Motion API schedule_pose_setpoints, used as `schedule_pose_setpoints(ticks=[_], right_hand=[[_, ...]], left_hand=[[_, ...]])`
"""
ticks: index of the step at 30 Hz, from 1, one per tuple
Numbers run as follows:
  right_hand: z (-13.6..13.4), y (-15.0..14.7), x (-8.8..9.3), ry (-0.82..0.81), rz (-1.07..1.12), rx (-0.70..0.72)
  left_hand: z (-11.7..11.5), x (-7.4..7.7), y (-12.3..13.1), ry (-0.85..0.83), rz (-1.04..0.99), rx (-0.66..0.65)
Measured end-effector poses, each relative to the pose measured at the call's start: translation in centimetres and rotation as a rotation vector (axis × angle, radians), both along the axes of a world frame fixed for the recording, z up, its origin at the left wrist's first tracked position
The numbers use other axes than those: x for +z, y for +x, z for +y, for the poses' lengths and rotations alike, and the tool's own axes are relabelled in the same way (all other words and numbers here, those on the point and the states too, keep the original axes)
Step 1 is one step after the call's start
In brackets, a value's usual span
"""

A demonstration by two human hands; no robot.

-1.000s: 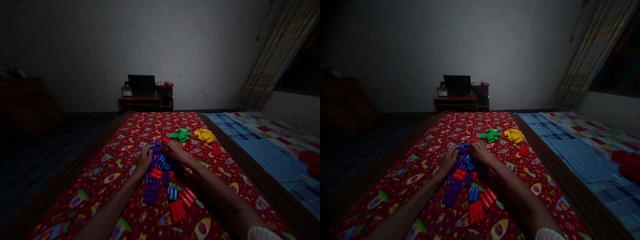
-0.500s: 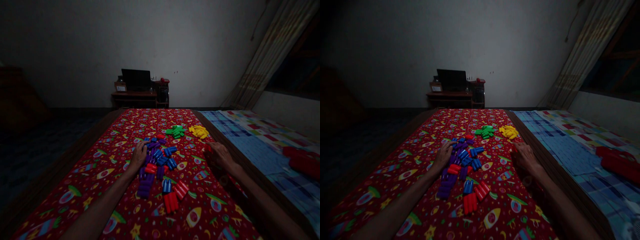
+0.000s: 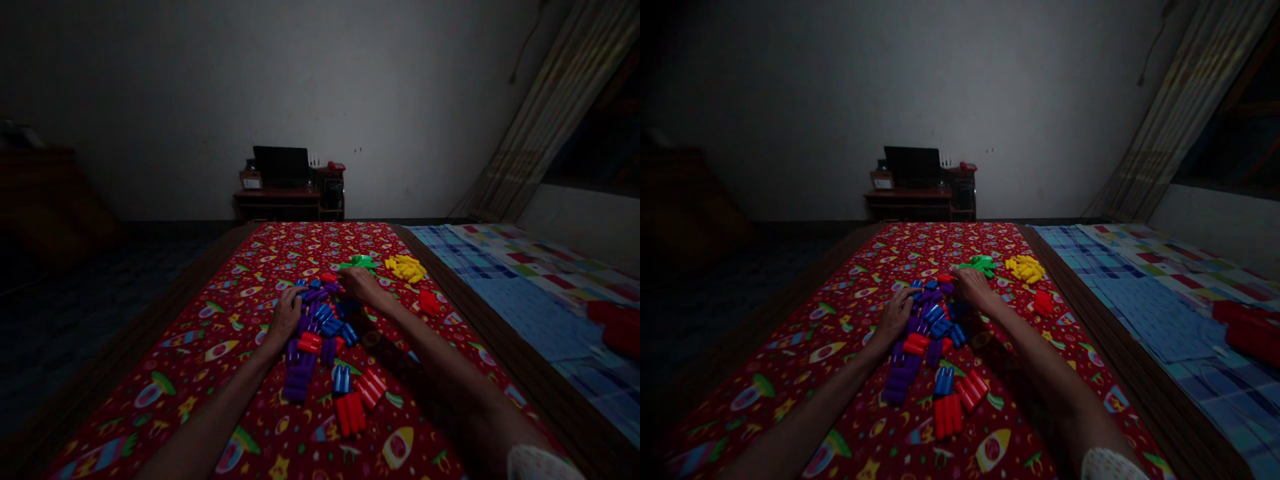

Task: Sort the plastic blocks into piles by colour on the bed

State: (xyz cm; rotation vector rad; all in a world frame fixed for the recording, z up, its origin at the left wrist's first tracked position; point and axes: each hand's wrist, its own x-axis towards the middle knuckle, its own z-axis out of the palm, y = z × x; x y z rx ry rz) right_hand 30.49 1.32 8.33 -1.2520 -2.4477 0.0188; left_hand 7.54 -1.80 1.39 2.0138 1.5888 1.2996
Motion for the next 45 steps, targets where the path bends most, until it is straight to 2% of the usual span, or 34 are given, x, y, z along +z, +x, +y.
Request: schedule_pose_setpoints(ticks=[4, 6, 8, 11, 15, 19, 24, 28, 30, 34, 38, 41, 43, 45], right_hand=[[3.1, -4.9, -0.8, -0.100, -0.141, -0.081], [3.5, -5.7, -1.2, -0.112, -0.148, -0.099], [3.2, -5.1, -1.4, -0.096, -0.128, -0.104], [1.6, -2.2, -1.3, -0.017, -0.069, -0.134], [-0.9, 4.7, -1.0, 0.077, 0.013, -0.198], [-2.5, 10.7, -1.2, 0.066, 0.065, -0.355], [-3.4, 13.6, -2.5, 0.033, 0.081, -0.551], [-3.7, 15.1, -3.8, 0.163, 0.058, -0.720], [-3.8, 15.6, -3.8, 0.224, 0.090, -0.743], [-4.2, 14.2, -2.5, 0.186, 0.297, -0.598], [-6.1, 8.8, -1.0, 0.000, 0.413, -0.256], [-8.4, 3.7, -0.5, -0.143, 0.343, 0.080], [-9.6, 0.6, -0.7, -0.154, 0.255, 0.222], [-10.1, -1.9, -1.4, -0.107, 0.154, 0.302]], left_hand=[[-0.1, -0.2, 0.0, 0.016, -0.013, 0.010], [-0.2, -0.3, 0.0, 0.018, -0.018, 0.009], [-0.2, -0.2, 0.0, 0.014, -0.020, 0.008], [-0.3, 0.0, 0.1, 0.001, -0.017, 0.004], [-0.1, 0.2, 0.2, -0.001, -0.004, -0.003], [0.0, 0.2, 0.1, 0.003, 0.002, -0.004], [0.0, 0.0, 0.1, 0.017, 0.004, -0.001], [0.1, -0.1, 0.0, 0.016, 0.002, -0.002], [0.2, -0.2, 0.0, 0.012, 0.005, -0.006], [0.2, -0.2, 0.0, 0.006, 0.006, -0.003], [0.0, 0.1, 0.1, -0.010, 0.008, -0.001], [-0.3, 0.3, 0.2, -0.023, 0.001, 0.003], [-0.4, 0.4, 0.2, -0.030, 0.004, 0.003], [-0.5, 0.5, 0.3, -0.031, 0.013, 0.003]])
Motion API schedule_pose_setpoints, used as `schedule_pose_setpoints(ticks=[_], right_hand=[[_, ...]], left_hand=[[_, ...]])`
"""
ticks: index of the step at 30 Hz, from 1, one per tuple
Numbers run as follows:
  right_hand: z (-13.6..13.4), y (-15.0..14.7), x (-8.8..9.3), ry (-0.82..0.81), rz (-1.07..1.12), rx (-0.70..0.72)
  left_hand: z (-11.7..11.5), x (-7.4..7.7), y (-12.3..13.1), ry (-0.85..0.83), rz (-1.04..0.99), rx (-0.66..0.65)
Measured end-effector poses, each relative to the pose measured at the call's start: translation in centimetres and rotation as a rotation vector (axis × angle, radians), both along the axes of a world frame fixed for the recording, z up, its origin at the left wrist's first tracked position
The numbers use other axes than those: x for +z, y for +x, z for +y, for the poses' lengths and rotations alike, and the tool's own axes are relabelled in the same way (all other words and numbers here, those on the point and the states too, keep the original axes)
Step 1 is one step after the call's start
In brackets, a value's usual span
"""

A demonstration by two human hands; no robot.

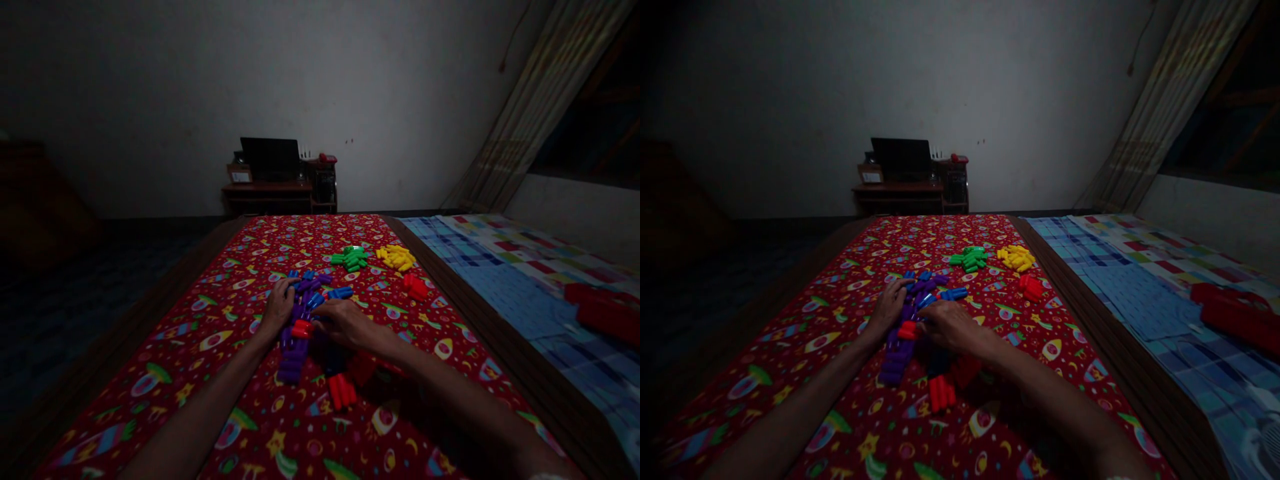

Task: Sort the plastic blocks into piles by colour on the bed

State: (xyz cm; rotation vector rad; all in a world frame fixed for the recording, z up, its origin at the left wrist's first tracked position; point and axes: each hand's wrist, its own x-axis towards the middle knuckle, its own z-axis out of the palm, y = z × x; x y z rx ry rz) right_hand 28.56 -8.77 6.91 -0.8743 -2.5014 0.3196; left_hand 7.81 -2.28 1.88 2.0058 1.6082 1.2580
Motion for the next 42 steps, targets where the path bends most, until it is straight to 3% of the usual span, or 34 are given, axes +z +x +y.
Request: schedule_pose_setpoints(ticks=[3, 7, 11, 14, 18, 22, 25, 29, 31, 33, 38, 42], right_hand=[[0.3, -2.7, -1.9, 0.124, -0.094, 0.000], [0.8, -3.9, -3.4, 0.189, -0.073, -0.036], [0.3, -3.0, -1.9, 0.095, -0.036, 0.020], [0.2, -1.3, 0.0, -0.023, 0.100, -0.034], [1.6, 3.9, 2.4, -0.105, 0.296, -0.276], [3.7, 12.3, 3.8, -0.020, 0.231, -0.696], [4.8, 18.3, 3.6, -0.038, 0.029, -0.958], [5.5, 22.1, 2.1, -0.252, -0.118, -1.037], [5.6, 22.5, 1.5, -0.356, -0.114, -1.028], [5.4, 22.6, 1.0, -0.355, -0.100, -1.009], [4.3, 22.3, 2.1, -0.113, -0.096, -1.044], [4.0, 18.8, 3.8, 0.015, -0.027, -0.972]], left_hand=[[0.0, 0.1, 0.0, 0.003, 0.003, 0.002], [0.1, -0.1, -0.1, 0.010, -0.006, -0.015], [0.5, -0.5, -0.2, 0.030, -0.007, -0.011], [0.6, -0.6, -0.2, 0.039, -0.001, -0.009], [0.5, -0.4, -0.3, 0.032, 0.022, -0.010], [0.4, -0.1, -0.3, 0.026, 0.041, -0.002], [0.4, -0.1, -0.3, 0.022, 0.055, -0.011], [0.5, -0.2, -0.4, 0.024, 0.059, -0.006], [0.6, -0.3, -0.4, 0.026, 0.057, 0.005], [0.8, -0.4, -0.4, 0.029, 0.054, 0.010], [0.8, -0.6, -0.5, 0.036, 0.065, 0.004], [0.9, -0.6, -0.5, 0.043, 0.056, 0.003]])
